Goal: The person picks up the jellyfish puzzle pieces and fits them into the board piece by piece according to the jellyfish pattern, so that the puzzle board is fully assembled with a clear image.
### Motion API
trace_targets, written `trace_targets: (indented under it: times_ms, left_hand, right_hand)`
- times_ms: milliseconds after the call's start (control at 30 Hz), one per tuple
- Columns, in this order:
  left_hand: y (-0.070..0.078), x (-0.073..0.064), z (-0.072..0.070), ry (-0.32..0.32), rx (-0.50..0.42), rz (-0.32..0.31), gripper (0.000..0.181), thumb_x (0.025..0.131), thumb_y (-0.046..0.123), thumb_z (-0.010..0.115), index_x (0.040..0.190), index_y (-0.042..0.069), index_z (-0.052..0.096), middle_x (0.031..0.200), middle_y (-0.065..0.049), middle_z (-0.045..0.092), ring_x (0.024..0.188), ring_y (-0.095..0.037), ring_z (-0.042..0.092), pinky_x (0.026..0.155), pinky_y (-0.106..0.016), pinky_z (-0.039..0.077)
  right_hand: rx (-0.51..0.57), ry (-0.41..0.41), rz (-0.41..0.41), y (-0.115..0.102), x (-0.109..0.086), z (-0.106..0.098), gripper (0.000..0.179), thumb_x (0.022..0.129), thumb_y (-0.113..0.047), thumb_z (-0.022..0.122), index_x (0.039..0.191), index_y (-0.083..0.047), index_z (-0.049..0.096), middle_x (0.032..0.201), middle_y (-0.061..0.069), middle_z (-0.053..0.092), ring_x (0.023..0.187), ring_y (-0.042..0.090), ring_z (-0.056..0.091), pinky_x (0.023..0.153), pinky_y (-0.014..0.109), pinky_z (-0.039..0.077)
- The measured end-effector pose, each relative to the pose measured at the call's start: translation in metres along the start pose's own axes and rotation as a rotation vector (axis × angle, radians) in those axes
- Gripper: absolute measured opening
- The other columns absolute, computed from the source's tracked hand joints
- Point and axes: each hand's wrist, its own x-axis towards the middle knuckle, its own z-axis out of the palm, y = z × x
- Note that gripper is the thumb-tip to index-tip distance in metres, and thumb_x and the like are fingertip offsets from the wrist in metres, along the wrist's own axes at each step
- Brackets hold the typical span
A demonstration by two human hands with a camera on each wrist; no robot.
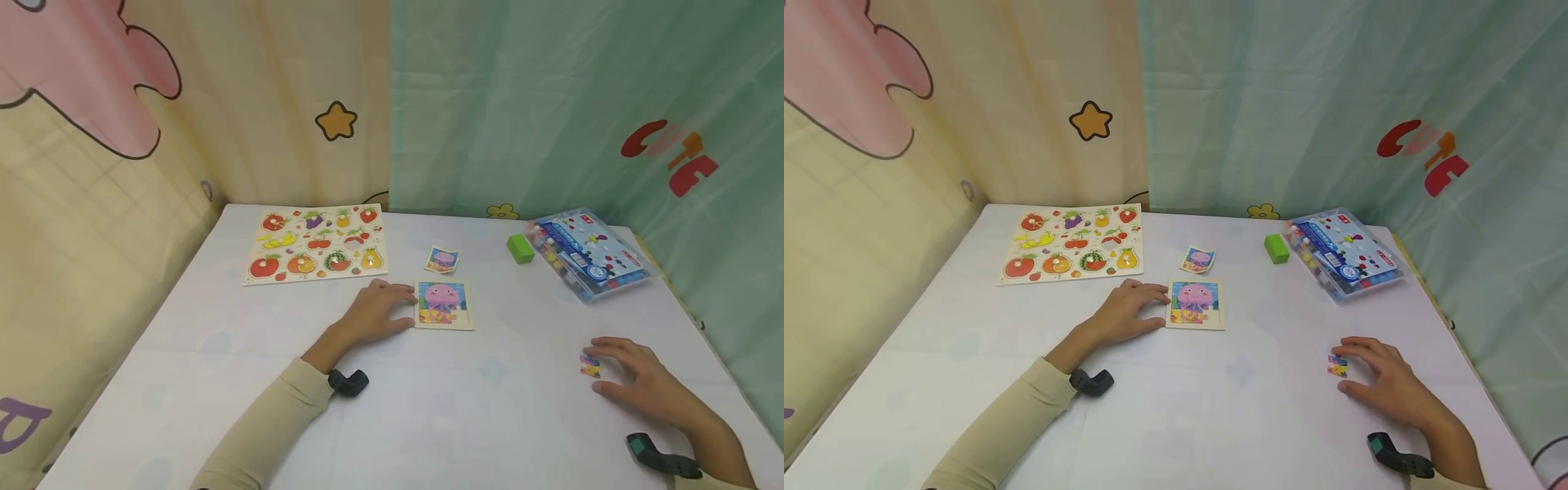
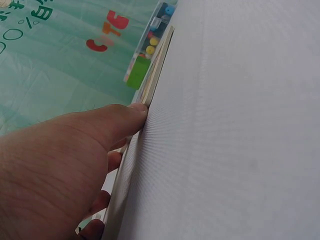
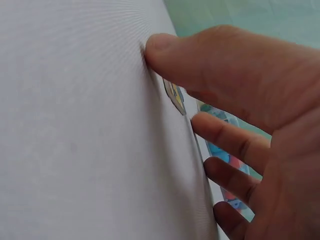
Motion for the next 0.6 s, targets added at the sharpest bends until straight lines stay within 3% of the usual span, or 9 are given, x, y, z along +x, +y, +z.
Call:
trace_targets:
  times_ms: [200, 333, 600]
  left_hand:
    - [0.0, 0.0005, -0.0006, -0.005, 0.001, -0.007, 0.04, 0.094, 0.043, 0.071, 0.13, 0.025, 0.068, 0.148, 0.008, 0.053, 0.128, -0.023, 0.045, 0.099, -0.047, 0.039]
    - [0.0, 0.0008, -0.0008, -0.002, 0.002, -0.005, 0.04, 0.094, 0.043, 0.071, 0.13, 0.025, 0.068, 0.148, 0.007, 0.053, 0.128, -0.024, 0.045, 0.099, -0.048, 0.039]
    - [-0.0004, 0.0015, 0.0001, -0.006, 0.003, -0.013, 0.039, 0.093, 0.042, 0.072, 0.129, 0.025, 0.069, 0.147, 0.007, 0.054, 0.126, -0.022, 0.046, 0.095, -0.045, 0.04]
  right_hand:
    - [0.053, 0.033, 0.047, 0.0047, 0.0, -0.0002, 0.048, 0.074, -0.002, 0.088, 0.118, -0.01, 0.069, 0.128, 0.001, 0.053, 0.122, -0.011, 0.028, 0.094, 0.005, 0.015]
    - [0.052, 0.071, 0.013, 0.0067, 0.0011, 0.0021, 0.04, 0.073, 0.003, 0.086, 0.106, -0.012, 0.071, 0.125, 0.003, 0.056, 0.122, -0.01, 0.032, 0.095, 0.006, 0.017]
    - [0.028, 0.149, -0.044, 0.0039, 0.0046, 0.0075, 0.046, 0.062, 0.011, 0.087, 0.098, -0.012, 0.072, 0.116, 0.001, 0.061, 0.118, -0.007, 0.039, 0.096, 0.006, 0.02]
